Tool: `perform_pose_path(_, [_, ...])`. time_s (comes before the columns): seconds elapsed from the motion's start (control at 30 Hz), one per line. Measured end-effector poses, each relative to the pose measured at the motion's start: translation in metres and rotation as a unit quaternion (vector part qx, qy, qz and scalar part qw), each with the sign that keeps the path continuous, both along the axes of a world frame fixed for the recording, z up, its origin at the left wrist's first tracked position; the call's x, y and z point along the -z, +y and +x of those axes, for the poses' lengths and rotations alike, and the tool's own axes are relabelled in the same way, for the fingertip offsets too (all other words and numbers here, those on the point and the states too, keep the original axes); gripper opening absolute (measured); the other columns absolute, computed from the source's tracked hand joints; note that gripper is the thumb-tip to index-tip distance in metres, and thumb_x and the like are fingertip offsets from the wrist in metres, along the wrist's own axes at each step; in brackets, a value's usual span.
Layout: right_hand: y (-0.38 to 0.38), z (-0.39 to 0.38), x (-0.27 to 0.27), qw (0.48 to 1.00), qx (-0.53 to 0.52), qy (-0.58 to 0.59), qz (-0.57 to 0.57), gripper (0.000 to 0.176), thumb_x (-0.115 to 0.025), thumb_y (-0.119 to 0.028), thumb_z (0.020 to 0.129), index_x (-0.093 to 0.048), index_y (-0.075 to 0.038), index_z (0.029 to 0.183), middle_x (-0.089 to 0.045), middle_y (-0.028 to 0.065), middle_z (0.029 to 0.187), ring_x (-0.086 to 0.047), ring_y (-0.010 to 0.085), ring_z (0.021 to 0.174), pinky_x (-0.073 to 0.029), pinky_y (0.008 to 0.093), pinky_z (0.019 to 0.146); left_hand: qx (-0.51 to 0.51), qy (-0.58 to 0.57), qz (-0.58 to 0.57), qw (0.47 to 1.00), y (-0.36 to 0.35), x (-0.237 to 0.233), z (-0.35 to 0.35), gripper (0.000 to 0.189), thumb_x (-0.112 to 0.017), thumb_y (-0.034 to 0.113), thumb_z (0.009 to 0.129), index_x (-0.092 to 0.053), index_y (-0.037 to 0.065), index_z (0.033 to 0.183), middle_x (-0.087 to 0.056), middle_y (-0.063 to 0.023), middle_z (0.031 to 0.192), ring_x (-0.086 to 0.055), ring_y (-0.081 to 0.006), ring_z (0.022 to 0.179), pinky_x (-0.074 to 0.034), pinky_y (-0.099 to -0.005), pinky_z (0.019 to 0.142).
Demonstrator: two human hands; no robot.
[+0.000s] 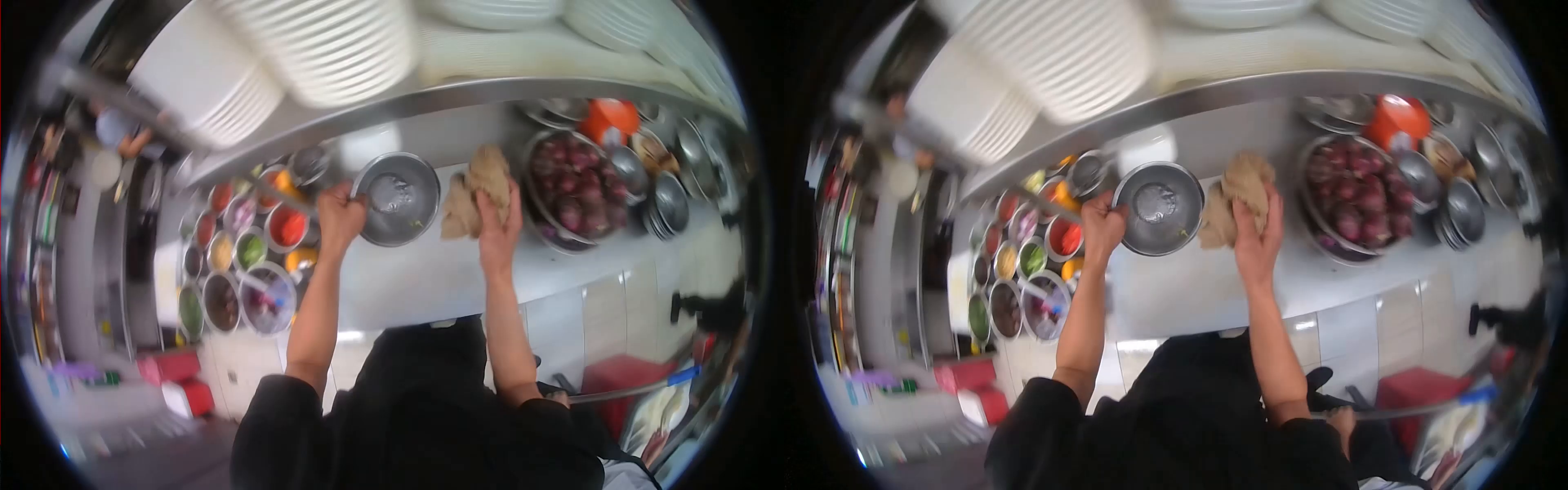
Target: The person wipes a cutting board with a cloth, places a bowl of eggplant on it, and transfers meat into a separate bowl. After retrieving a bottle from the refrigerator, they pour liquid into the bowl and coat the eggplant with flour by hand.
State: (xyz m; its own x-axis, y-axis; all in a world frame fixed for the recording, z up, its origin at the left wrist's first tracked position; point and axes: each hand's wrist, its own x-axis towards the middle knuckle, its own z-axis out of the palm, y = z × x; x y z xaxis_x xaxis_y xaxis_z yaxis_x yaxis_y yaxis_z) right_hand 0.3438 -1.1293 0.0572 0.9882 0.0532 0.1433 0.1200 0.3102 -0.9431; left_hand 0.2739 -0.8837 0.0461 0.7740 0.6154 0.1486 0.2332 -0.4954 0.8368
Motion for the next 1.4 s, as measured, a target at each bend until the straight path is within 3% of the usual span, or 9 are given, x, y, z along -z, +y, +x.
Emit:
perform_pose_path(0.3, [0.225,-0.133,-0.053,0.908,-0.316,-0.272,-0.050,0.051,-0.063,0.002,0.073,-0.055,-0.006,0.122,-0.055,0.0155,0.117,-0.054,0.0321,0.111,-0.042,0.0362,0.096,-0.318,-0.184,0.122,0.922,0.066,-0.120,-0.233,0.001,-0.051,-0.003,0.068,-0.051,-0.004,0.066,-0.043,-0.0012,0.054,-0.039,-0.0077,0.055,-0.034,-0.0283,0.049])
perform_pose_path(0.7, [0.330,-0.250,-0.031,0.792,-0.332,-0.506,-0.079,0.012,-0.057,-0.006,0.072,-0.065,-0.008,0.081,-0.062,0.0137,0.090,-0.058,0.0310,0.087,-0.048,0.0404,0.074,-0.397,-0.039,0.482,0.780,0.111,-0.071,-0.309,0.009,-0.056,0.006,0.070,-0.051,0.005,0.062,-0.049,-0.0151,0.055,-0.044,-0.0302,0.046,-0.037,-0.0415,0.046])
perform_pose_path(0.73, [0.329,-0.251,-0.031,0.811,-0.259,-0.524,-0.031,0.012,-0.060,-0.007,0.069,-0.065,-0.008,0.079,-0.063,0.0135,0.089,-0.058,0.0312,0.089,-0.049,0.0410,0.075,-0.366,0.043,0.552,0.748,0.204,0.019,-0.375,0.007,-0.057,0.007,0.072,-0.055,0.004,0.066,-0.053,-0.0140,0.056,-0.048,-0.0276,0.047,-0.040,-0.0394,0.047])
perform_pose_path(0.77, [0.315,-0.234,-0.033,0.758,-0.350,-0.533,-0.141,0.011,-0.062,-0.007,0.065,-0.066,-0.008,0.075,-0.063,0.0123,0.090,-0.059,0.0317,0.089,-0.050,0.0415,0.072,-0.389,-0.129,0.278,0.869,0.108,-0.078,-0.299,0.008,-0.058,0.009,0.074,-0.059,0.003,0.070,-0.056,-0.0143,0.058,-0.051,-0.0253,0.049,-0.042,-0.0377,0.049])
perform_pose_path(0.9, [0.257,-0.160,-0.032,0.705,-0.489,-0.388,-0.335,0.027,-0.066,-0.007,0.055,-0.069,-0.006,0.082,-0.063,0.0122,0.092,-0.061,0.0318,0.087,-0.052,0.0427,0.070,-0.467,-0.043,0.404,0.785,0.129,-0.083,-0.293,0.017,-0.059,0.013,0.075,-0.055,-0.002,0.067,-0.056,-0.0102,0.058,-0.048,-0.0196,0.055,-0.042,-0.0363,0.053])
perform_pose_path(0.97, [0.214,-0.125,0.014,0.868,-0.347,-0.290,-0.207,0.036,-0.067,-0.008,0.059,-0.068,-0.007,0.094,-0.063,0.0142,0.093,-0.061,0.0343,0.086,-0.052,0.0413,0.074,-0.423,-0.150,0.236,0.862,0.098,-0.092,-0.255,0.015,-0.056,0.008,0.072,-0.051,-0.004,0.065,-0.052,-0.0112,0.058,-0.046,-0.0194,0.055,-0.040,-0.0361,0.055])
perform_pose_path(1.07, [0.116,-0.072,0.028,0.942,-0.265,-0.037,-0.203,0.039,-0.068,-0.012,0.068,-0.065,-0.006,0.107,-0.066,0.0134,0.099,-0.062,0.0287,0.094,-0.050,0.0355,0.082,-0.239,-0.128,0.037,0.962,0.057,-0.083,-0.191,0.014,-0.053,-0.002,0.064,-0.059,-0.005,0.076,-0.058,-0.0051,0.069,-0.048,-0.0152,0.063,-0.041,-0.0289,0.059])
perform_pose_path(1.3, [-0.088,-0.064,0.087,0.967,-0.009,0.243,-0.078,0.027,-0.061,-0.003,0.078,-0.065,-0.003,0.104,-0.067,0.0075,0.092,-0.062,0.0143,0.086,-0.051,0.0286,0.077,0.080,-0.061,-0.322,0.941,-0.109,-0.020,0.070,0.003,-0.063,0.005,0.081,-0.062,0.003,0.083,-0.050,0.0027,0.066,-0.040,-0.0056,0.057,-0.028,-0.0232,0.050])
perform_pose_path(1.4, [-0.143,-0.073,0.107,0.958,0.104,0.266,-0.019,0.024,-0.061,-0.002,0.079,-0.064,-0.001,0.103,-0.067,0.0069,0.092,-0.061,0.0139,0.085,-0.051,0.0285,0.077,0.219,0.000,-0.327,0.919,-0.201,-0.012,0.176,0.025,-0.059,0.009,0.083,-0.061,-0.004,0.104,-0.062,-0.0104,0.086,-0.061,-0.0168,0.069,-0.051,-0.0308,0.052])
